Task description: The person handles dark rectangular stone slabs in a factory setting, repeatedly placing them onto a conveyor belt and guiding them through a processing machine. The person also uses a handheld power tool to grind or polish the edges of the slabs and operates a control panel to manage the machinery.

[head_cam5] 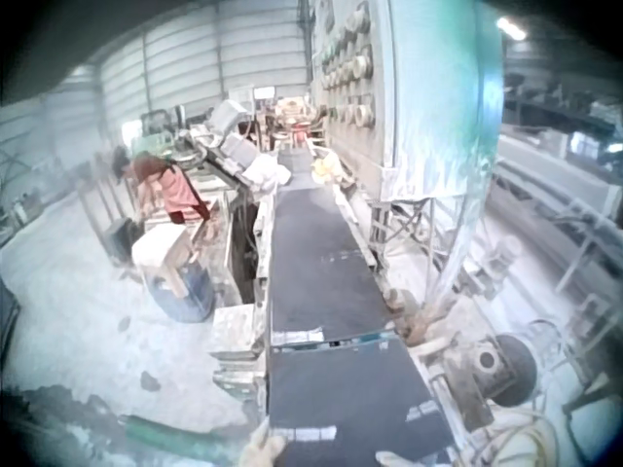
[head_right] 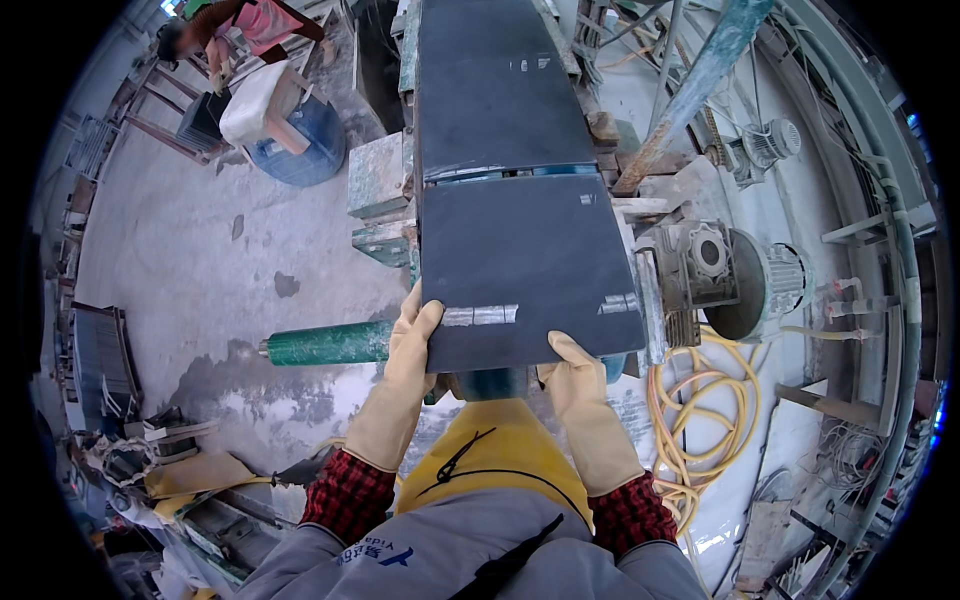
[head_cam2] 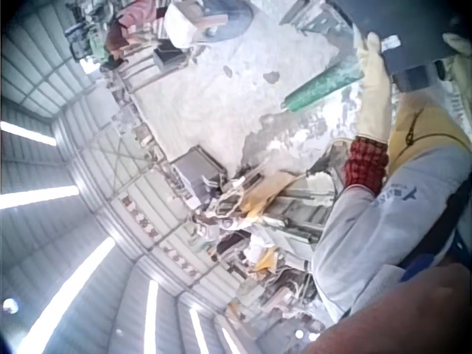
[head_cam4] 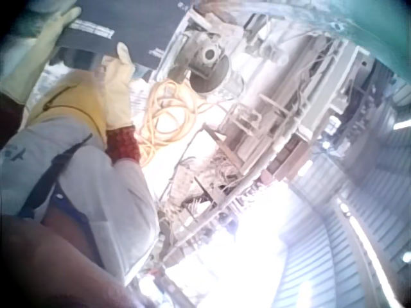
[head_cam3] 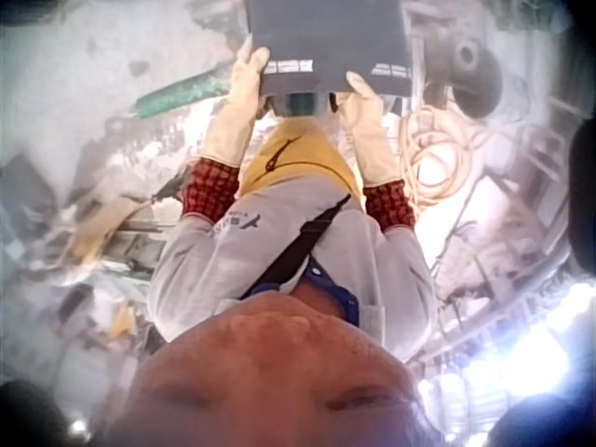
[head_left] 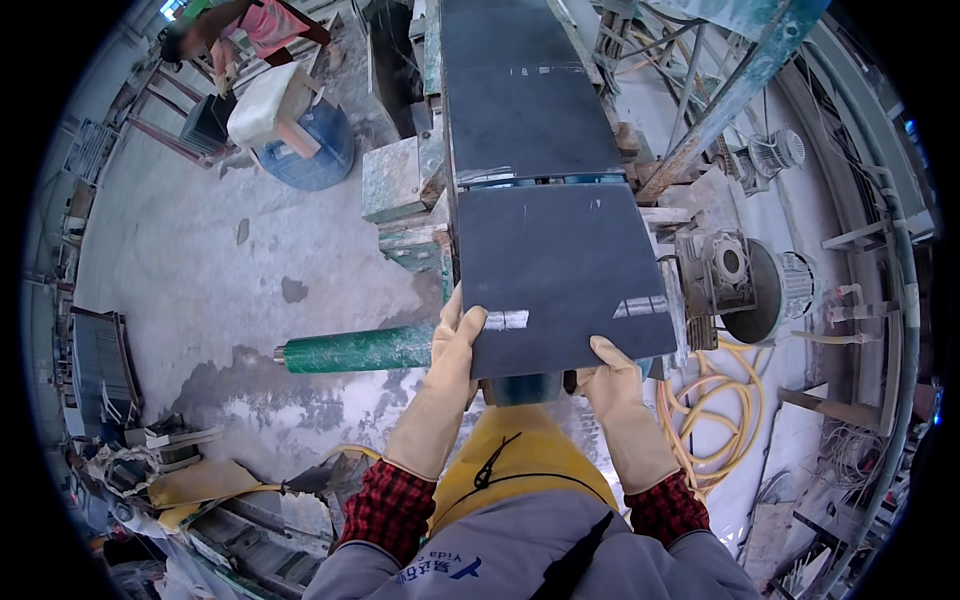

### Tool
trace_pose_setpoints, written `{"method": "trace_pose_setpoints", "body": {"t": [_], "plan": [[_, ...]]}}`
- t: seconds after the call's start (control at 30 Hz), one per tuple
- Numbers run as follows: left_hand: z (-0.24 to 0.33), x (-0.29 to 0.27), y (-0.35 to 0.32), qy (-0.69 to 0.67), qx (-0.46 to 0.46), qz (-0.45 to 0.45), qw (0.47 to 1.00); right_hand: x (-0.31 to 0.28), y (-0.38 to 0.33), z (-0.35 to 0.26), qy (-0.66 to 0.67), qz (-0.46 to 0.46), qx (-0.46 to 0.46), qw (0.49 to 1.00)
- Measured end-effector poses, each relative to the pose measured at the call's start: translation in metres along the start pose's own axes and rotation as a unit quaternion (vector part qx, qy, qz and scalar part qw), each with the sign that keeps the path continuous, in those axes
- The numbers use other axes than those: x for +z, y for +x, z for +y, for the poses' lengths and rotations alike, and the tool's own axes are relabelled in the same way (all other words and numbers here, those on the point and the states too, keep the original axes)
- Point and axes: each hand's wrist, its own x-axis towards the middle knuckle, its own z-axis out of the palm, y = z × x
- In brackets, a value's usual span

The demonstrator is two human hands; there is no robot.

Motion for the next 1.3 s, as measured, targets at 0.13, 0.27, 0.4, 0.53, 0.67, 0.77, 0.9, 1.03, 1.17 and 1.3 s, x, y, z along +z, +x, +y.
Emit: {"method": "trace_pose_setpoints", "body": {"t": [0.13, 0.27, 0.4, 0.53, 0.67, 0.77, 0.9, 1.03, 1.17, 1.3], "plan": [[0.001, -0.001, 0.008, -0.005, 0.002, 0.005, 1.000, 0.011, 0.004, 0.002, 0.014, -0.012, -0.010, 1.000], [0.001, -0.003, 0.017, -0.022, 0.008, -0.005, 1.000, 0.011, 0.013, 0.001, 0.015, -0.034, 0.015, 0.999], [-0.001, 0.000, 0.020, -0.031, 0.024, -0.024, 0.999, 0.001, 0.027, 0.002, 0.016, -0.030, 0.019, 0.999], [-0.011, -0.004, 0.032, -0.005, 0.051, -0.026, 0.998, -0.008, 0.043, 0.000, -0.134, -0.077, -0.047, 0.987], [0.008, -0.041, 0.042, 0.369, -0.008, 0.077, 0.926, 0.030, 0.021, -0.026, -0.103, -0.027, 0.169, 0.980], [0.054, -0.034, 0.013, 0.388, -0.062, 0.100, 0.914, 0.018, 0.029, -0.051, -0.311, -0.026, 0.285, 0.906], [0.050, -0.088, -0.044, 0.393, -0.010, 0.124, 0.911, 0.041, 0.012, -0.089, -0.472, -0.166, 0.256, 0.827], [-0.006, -0.135, -0.124, 0.349, -0.018, 0.216, 0.912, 0.035, 0.014, -0.047, -0.519, -0.206, -0.077, 0.826], [-0.069, -0.181, -0.213, 0.296, -0.055, 0.259, 0.918, 0.068, -0.003, 0.024, -0.606, -0.358, -0.507, 0.497], [-0.110, -0.191, -0.288, 0.233, -0.100, 0.332, 0.909, 0.069, 0.029, 0.063, -0.632, -0.378, -0.598, 0.316]]}}
